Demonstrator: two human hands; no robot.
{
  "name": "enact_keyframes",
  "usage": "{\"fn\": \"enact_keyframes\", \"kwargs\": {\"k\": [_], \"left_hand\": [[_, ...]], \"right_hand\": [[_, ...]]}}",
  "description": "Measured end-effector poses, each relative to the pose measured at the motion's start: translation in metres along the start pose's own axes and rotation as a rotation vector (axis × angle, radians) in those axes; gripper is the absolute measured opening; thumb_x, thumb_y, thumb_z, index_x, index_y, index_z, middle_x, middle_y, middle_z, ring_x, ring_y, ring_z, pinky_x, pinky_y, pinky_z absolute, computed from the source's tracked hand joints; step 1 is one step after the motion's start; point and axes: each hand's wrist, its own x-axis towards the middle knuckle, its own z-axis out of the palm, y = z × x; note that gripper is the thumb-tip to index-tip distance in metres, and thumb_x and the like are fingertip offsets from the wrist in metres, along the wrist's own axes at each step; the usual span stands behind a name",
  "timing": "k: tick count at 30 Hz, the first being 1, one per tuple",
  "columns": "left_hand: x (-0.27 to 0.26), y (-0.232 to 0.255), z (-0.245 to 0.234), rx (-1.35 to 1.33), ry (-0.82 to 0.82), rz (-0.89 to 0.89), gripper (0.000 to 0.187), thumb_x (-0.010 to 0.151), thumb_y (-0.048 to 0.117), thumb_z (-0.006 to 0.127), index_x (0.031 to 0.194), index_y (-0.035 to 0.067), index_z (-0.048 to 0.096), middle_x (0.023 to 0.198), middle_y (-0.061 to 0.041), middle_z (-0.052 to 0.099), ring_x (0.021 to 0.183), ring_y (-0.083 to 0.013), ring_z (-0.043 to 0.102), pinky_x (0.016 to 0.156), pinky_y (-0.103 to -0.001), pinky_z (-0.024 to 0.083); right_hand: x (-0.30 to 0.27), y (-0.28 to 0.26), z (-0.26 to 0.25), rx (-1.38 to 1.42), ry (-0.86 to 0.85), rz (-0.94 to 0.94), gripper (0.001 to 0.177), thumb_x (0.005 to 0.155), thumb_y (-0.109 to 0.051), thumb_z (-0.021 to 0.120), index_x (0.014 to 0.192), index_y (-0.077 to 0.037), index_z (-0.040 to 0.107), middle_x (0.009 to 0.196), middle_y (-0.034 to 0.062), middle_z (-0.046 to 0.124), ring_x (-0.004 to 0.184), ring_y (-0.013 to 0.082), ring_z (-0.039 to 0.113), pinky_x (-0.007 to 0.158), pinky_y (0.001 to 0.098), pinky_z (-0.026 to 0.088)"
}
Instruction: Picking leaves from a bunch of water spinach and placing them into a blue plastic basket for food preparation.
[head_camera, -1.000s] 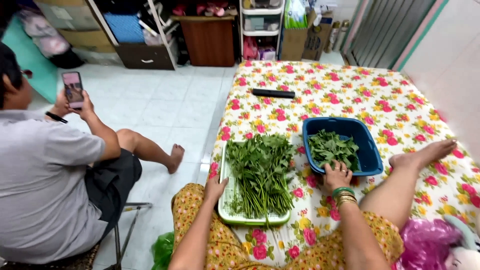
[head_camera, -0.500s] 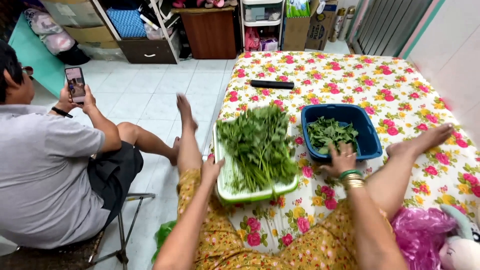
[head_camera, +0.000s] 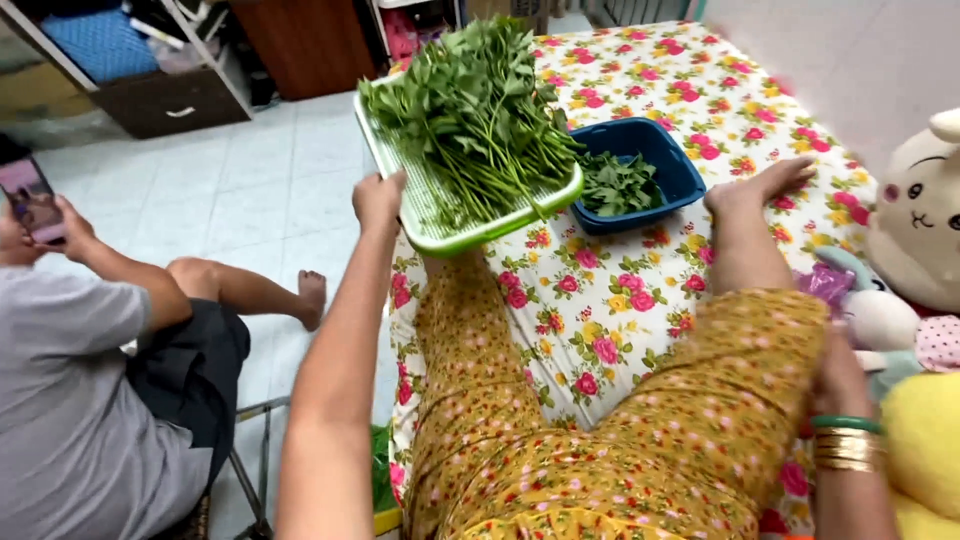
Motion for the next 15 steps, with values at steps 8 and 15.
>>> {"fn": "enact_keyframes", "kwargs": {"k": [8, 15], "left_hand": [[0.123, -0.056, -0.055, 0.337, 0.138, 0.2, 0.04, 0.067, 0.042, 0.063, 0.088, 0.007, 0.063, 0.08, -0.008, 0.064, 0.069, -0.0212, 0.061, 0.057, -0.033, 0.046], [0.034, -0.032, -0.098, 0.176, 0.098, 0.09, 0.034, 0.077, 0.032, 0.062, 0.094, 0.002, 0.058, 0.084, -0.005, 0.058, 0.072, -0.0152, 0.052, 0.058, -0.034, 0.036]], "right_hand": [[0.017, -0.048, -0.097, -0.187, -0.587, -0.405, 0.053, 0.087, -0.052, 0.033, 0.116, -0.01, 0.047, 0.134, 0.0125, 0.039, 0.122, 0.0245, 0.038, 0.095, 0.042, 0.032], [-0.066, -0.087, -0.001, -0.292, -0.811, -0.474, 0.052, 0.073, -0.021, 0.035, 0.123, -0.007, 0.04, 0.136, 0.0033, 0.04, 0.128, 0.0155, 0.034, 0.109, 0.0342, 0.024]]}}
